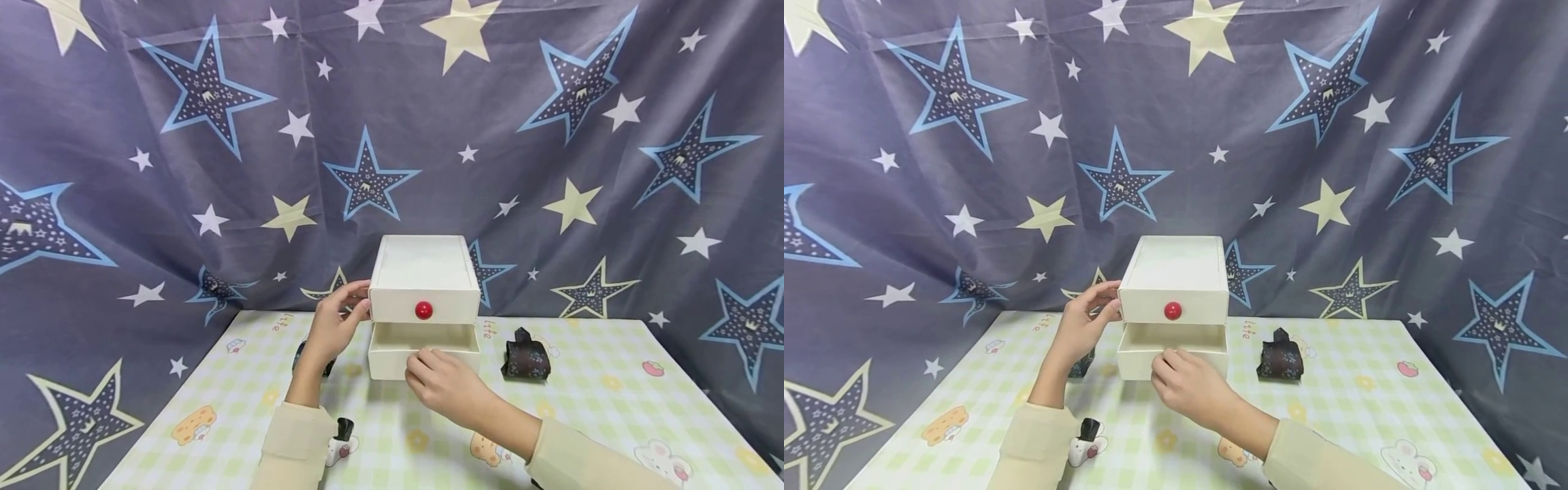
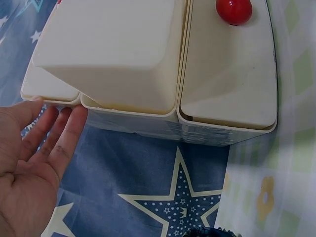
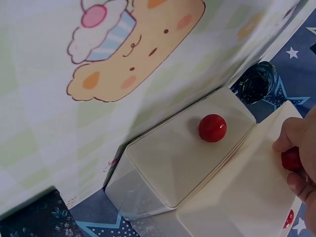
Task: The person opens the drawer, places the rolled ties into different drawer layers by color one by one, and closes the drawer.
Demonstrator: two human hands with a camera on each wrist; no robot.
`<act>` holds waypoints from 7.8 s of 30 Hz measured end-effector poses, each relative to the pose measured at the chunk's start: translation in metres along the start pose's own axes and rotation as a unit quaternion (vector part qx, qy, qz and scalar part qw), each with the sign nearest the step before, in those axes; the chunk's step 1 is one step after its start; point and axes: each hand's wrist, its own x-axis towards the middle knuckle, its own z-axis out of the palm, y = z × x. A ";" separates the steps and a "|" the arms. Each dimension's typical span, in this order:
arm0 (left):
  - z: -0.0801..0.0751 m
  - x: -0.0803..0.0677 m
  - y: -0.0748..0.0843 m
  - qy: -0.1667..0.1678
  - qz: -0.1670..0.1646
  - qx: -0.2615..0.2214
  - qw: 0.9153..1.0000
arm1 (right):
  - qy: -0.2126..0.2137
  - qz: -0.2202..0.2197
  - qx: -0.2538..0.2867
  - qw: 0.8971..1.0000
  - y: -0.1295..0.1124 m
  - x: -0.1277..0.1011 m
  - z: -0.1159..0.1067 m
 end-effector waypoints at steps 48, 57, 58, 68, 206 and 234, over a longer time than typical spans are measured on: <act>-0.002 -0.004 0.020 -0.001 0.013 -0.007 1.000 | -0.007 -0.050 -0.014 0.999 -0.016 -0.004 -0.033; -0.006 -0.004 0.023 -0.002 0.005 0.011 1.000 | -0.007 -0.054 0.002 0.998 -0.021 -0.004 -0.038; -0.006 -0.004 0.024 -0.003 0.005 0.012 1.000 | -0.009 -0.053 0.006 0.999 -0.022 -0.005 -0.038; -0.004 -0.004 0.024 -0.007 0.009 0.014 1.000 | 0.009 -0.053 0.016 0.998 -0.029 -0.007 -0.040; -0.002 0.000 0.003 -0.008 -0.008 -0.004 1.000 | -0.353 0.270 0.156 0.882 0.096 -0.142 0.042; -0.004 -0.002 0.011 -0.009 -0.006 -0.004 1.000 | -0.358 0.320 0.171 0.860 0.105 -0.144 0.054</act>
